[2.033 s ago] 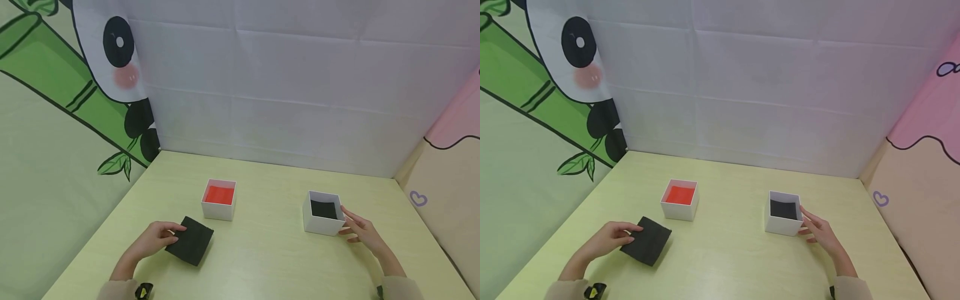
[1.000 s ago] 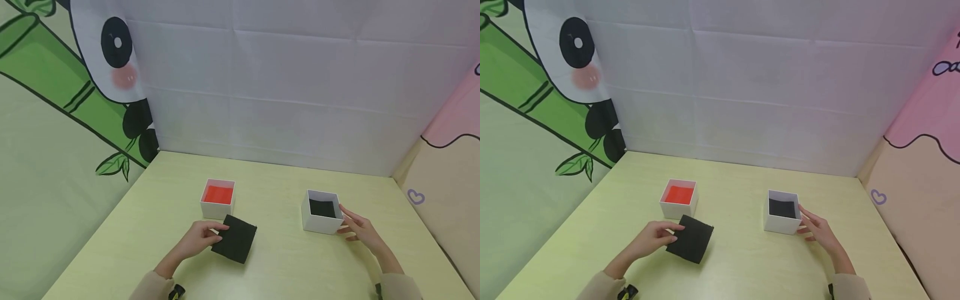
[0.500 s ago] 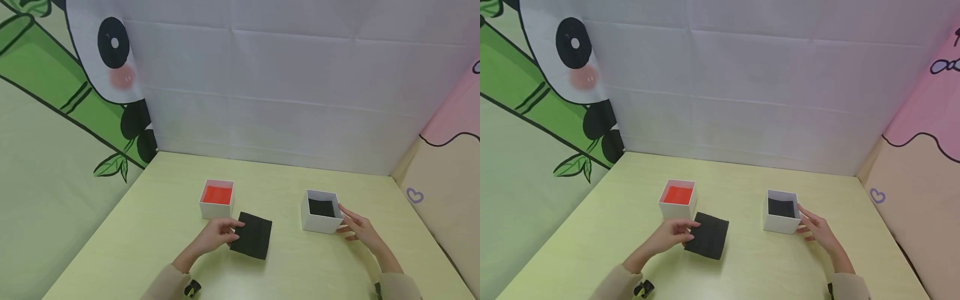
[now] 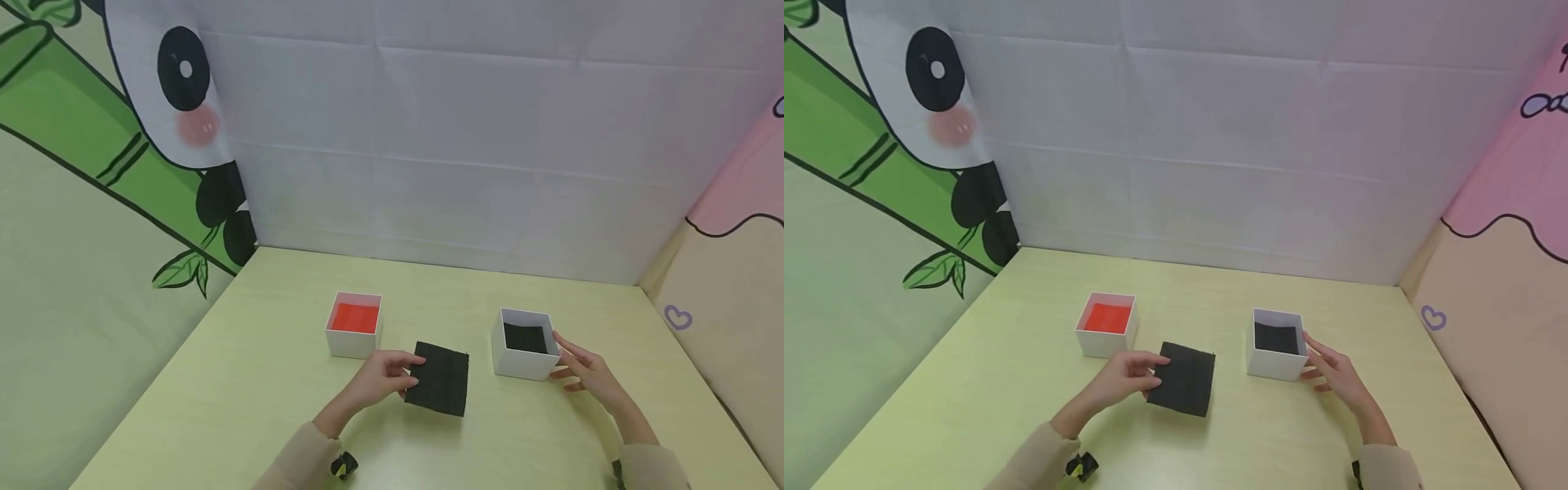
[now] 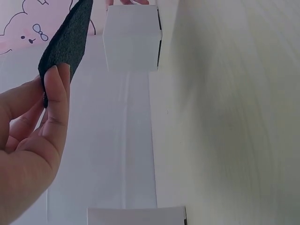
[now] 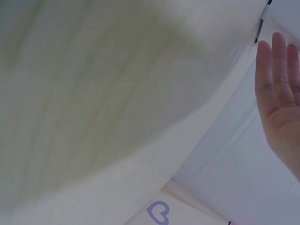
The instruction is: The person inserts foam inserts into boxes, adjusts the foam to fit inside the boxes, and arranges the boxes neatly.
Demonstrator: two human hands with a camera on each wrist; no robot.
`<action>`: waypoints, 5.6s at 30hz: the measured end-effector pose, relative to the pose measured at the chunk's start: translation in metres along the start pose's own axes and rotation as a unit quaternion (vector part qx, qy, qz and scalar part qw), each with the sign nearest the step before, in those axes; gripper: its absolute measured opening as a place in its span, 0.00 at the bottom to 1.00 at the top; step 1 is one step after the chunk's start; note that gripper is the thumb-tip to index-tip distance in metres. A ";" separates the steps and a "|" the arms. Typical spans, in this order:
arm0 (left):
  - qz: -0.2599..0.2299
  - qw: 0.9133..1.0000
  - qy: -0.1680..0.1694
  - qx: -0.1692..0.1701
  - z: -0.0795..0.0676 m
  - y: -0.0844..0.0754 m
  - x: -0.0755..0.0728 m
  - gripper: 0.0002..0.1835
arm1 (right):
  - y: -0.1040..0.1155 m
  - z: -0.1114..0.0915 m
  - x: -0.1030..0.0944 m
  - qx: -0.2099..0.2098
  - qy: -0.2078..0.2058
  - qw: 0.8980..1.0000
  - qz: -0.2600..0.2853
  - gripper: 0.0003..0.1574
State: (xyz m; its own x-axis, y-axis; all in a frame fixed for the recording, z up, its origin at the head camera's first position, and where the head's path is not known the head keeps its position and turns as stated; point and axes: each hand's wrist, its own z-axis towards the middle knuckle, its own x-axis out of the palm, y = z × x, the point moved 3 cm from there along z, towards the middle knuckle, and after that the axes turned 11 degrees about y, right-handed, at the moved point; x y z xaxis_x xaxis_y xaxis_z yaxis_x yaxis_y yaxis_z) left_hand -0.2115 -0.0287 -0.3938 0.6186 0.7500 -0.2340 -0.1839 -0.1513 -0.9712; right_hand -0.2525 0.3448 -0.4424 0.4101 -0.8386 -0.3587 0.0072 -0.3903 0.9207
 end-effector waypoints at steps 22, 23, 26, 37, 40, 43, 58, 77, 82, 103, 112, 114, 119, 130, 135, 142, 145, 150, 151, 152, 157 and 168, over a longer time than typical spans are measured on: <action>0.011 1.000 -0.008 -0.003 0.068 0.026 0.014 0.17 | -0.004 -0.003 0.003 0.002 -0.005 1.000 -0.001 0.31; 0.010 1.000 -0.009 -0.002 0.071 0.026 0.015 0.16 | -0.003 -0.003 0.004 0.000 -0.004 1.000 -0.001 0.31; 0.007 1.000 -0.011 -0.001 0.080 0.024 0.017 0.16 | -0.003 -0.003 0.004 -0.004 -0.001 1.000 -0.004 0.31; -0.007 1.000 -0.017 0.013 0.109 0.016 0.027 0.15 | -0.004 -0.003 0.007 -0.012 0.003 1.000 -0.006 0.31; -0.006 1.000 -0.024 0.009 0.115 0.017 0.029 0.14 | -0.004 -0.003 0.007 -0.014 0.000 1.000 -0.008 0.31; -0.011 0.999 -0.030 0.004 0.121 0.018 0.031 0.14 | -0.004 -0.003 0.008 -0.014 -0.002 1.000 -0.008 0.31; -0.044 0.999 -0.022 -0.012 0.150 0.025 0.043 0.14 | -0.004 -0.004 0.008 -0.018 -0.003 1.000 -0.002 0.30; -0.037 0.996 -0.069 -0.036 0.171 0.022 0.057 0.13 | -0.006 -0.004 0.007 -0.024 -0.007 1.000 0.002 0.30; -0.049 0.995 -0.081 -0.037 0.176 0.020 0.060 0.13 | -0.004 -0.003 0.007 -0.024 -0.009 1.000 -0.001 0.30; 0.110 0.991 -0.040 -0.066 0.185 0.023 0.062 0.24 | -0.005 -0.003 0.007 -0.017 -0.007 1.000 -0.005 0.30; 0.192 0.979 -0.032 -0.058 0.184 0.019 0.062 0.23 | -0.008 -0.002 0.007 -0.010 -0.009 1.000 -0.008 0.31; 0.210 0.975 -0.035 -0.059 0.184 0.019 0.063 0.24 | -0.008 -0.002 0.007 -0.006 -0.010 1.000 -0.007 0.31; 0.260 0.964 -0.027 -0.053 0.186 0.018 0.063 0.26 | -0.006 -0.002 0.007 -0.002 -0.012 1.000 -0.004 0.31; 0.327 0.944 -0.010 -0.045 0.188 0.016 0.062 0.24 | -0.007 -0.003 0.008 -0.001 -0.017 1.000 0.000 0.31; 0.412 0.908 0.014 -0.074 0.189 0.015 0.064 0.24 | -0.007 -0.003 0.008 -0.007 -0.015 1.000 0.002 0.31; 0.513 0.853 0.030 -0.086 0.190 0.013 0.068 0.24 | -0.007 -0.003 0.007 -0.012 -0.015 1.000 0.004 0.30; 0.515 0.852 0.024 -0.087 0.189 0.013 0.068 0.24 | -0.007 -0.002 0.007 -0.010 -0.015 1.000 0.005 0.30; 0.531 0.843 0.024 -0.080 0.189 0.013 0.069 0.25 | -0.008 -0.002 0.007 -0.011 -0.014 1.000 0.003 0.30; 0.538 0.839 0.025 -0.079 0.190 0.014 0.070 0.25 | -0.007 -0.002 0.007 -0.012 -0.014 1.000 0.003 0.30; 0.546 0.833 0.026 -0.079 0.191 0.015 0.070 0.26 | -0.007 -0.002 0.007 -0.012 -0.015 1.000 0.003 0.30; 0.545 0.832 0.037 -0.098 0.194 0.025 0.075 0.28 | -0.008 -0.002 0.008 -0.011 -0.013 1.000 0.009 0.30; 0.547 0.837 0.019 -0.009 0.185 0.020 0.081 0.27 | -0.006 -0.003 0.009 -0.013 -0.011 1.000 0.007 0.29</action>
State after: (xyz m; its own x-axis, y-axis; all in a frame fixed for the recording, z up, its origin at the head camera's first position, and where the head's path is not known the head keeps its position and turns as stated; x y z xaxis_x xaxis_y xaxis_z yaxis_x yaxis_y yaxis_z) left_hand -0.3064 0.1478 -0.4237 0.1113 0.1350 -0.9846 -0.6448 -0.7441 -0.1750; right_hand -0.2462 0.3410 -0.4505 0.3893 -0.8525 -0.3489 0.0261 -0.3684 0.9293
